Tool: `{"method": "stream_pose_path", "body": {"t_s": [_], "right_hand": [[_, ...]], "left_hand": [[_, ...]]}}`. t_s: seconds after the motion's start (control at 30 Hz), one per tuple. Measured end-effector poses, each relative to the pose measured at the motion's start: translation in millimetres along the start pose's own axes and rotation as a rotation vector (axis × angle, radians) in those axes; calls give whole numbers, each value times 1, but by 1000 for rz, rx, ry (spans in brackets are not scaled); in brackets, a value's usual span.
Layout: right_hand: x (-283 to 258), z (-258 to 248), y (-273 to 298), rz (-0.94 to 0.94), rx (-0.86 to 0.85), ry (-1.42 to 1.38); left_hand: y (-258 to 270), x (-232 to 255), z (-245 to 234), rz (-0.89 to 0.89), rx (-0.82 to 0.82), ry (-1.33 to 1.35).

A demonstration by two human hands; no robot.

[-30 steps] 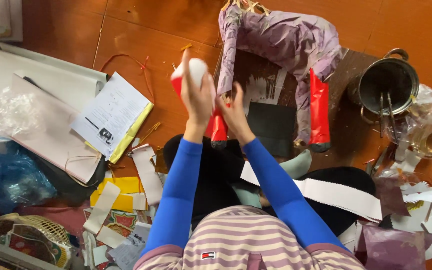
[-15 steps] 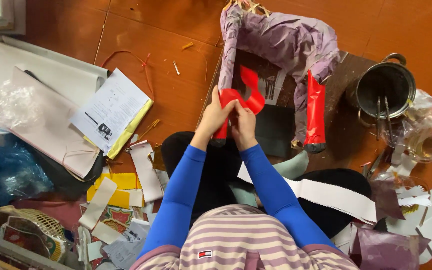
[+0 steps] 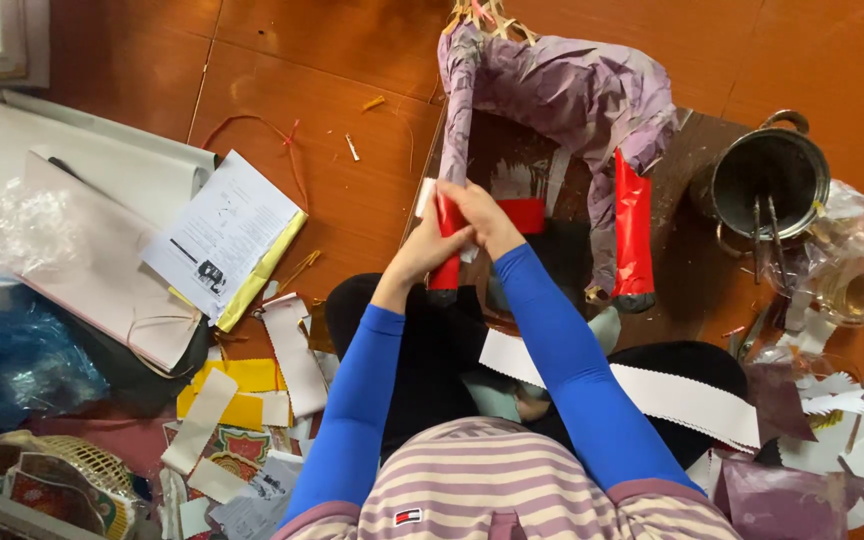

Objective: Crafting a giraffe sculpture by applying paper and tape to a frame

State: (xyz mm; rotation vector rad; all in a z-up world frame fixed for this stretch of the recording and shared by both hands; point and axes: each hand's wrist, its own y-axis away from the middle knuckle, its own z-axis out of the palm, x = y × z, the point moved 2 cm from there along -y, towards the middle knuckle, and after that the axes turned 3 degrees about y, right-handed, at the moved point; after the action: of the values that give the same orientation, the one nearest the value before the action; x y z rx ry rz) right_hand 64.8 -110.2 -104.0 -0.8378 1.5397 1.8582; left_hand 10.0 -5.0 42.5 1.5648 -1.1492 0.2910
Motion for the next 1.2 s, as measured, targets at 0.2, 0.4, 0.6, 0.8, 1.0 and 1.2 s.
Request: {"method": "stream_pose_path", "body": {"t_s": [0.2,0.4,0.6,0.8,1.0,1.2], "right_hand": [[-39,16,44,111,51,-526],[-50,27,43,-126,50,-567],[-84,14,112,-894,413,513],[-71,-1,86,-489,490,-186],[44,-25,-7,-35,461,-782],[-33,-34,72,-210,500,-223]], "left_hand": [[41,24,-19,105,-86,312],[13,68,-47,473,617,53],[-88,98,-23,666,843,-1103],[-50,80,-8,577,138,-60],[-95,-30,7,34,212,-17],[-103,-29,14,9,236,-104]]}}
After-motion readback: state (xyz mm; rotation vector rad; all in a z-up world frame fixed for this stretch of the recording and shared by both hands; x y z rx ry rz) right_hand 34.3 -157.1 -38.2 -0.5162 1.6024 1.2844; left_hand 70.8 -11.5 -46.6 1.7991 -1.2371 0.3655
